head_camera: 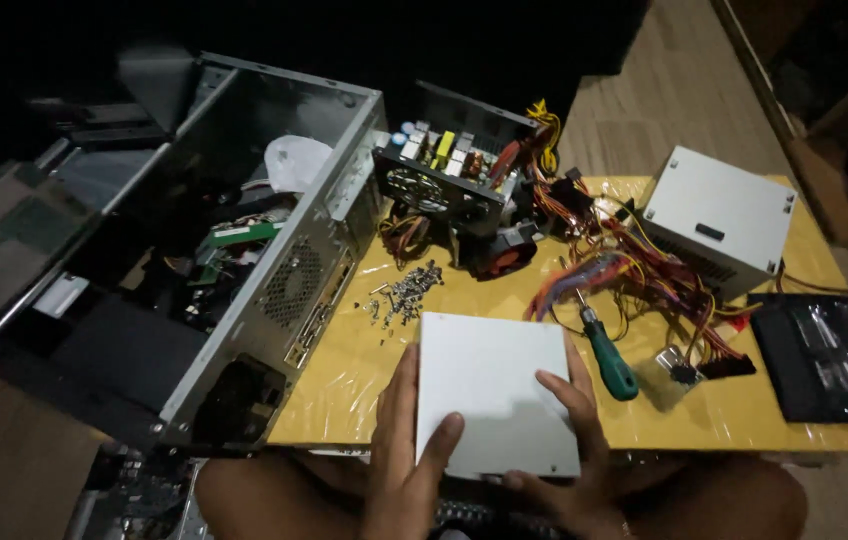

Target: The person uses a screwdriver to remove screws from a computer power supply unit. They then place the unit on the table and pick up a white metal casing, using the screwdriver to attach screws to it.

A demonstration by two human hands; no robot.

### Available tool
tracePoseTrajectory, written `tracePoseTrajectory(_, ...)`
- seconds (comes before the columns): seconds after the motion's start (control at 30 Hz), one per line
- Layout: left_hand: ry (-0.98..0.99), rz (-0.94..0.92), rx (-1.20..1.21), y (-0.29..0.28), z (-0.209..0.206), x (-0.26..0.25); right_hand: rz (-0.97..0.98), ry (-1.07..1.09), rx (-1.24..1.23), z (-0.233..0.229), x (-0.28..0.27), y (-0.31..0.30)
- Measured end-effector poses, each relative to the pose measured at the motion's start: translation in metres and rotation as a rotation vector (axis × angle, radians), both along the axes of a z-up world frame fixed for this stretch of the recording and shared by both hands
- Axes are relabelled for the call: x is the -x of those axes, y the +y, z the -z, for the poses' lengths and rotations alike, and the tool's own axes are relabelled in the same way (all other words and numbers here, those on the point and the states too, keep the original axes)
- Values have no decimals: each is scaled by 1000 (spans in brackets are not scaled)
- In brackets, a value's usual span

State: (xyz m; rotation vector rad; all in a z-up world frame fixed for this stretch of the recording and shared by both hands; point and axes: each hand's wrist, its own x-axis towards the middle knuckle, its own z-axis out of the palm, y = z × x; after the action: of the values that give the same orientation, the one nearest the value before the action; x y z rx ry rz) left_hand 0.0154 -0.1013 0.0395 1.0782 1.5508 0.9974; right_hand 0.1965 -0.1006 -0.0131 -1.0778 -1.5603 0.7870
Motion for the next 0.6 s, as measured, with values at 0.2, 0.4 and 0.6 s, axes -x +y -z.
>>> tracePoseTrajectory(0.2,456,156,-480,14,-24,-4,176,-79,16,15,13,-8)
tracePoseTrajectory(0.4,700,294,-737,23,-34,-20,106,-320,-109,23,-19,11)
tracePoseTrajectory(0.6,660,297,-998,22,-29,-29,-17,-527,-415,-21,-57,25)
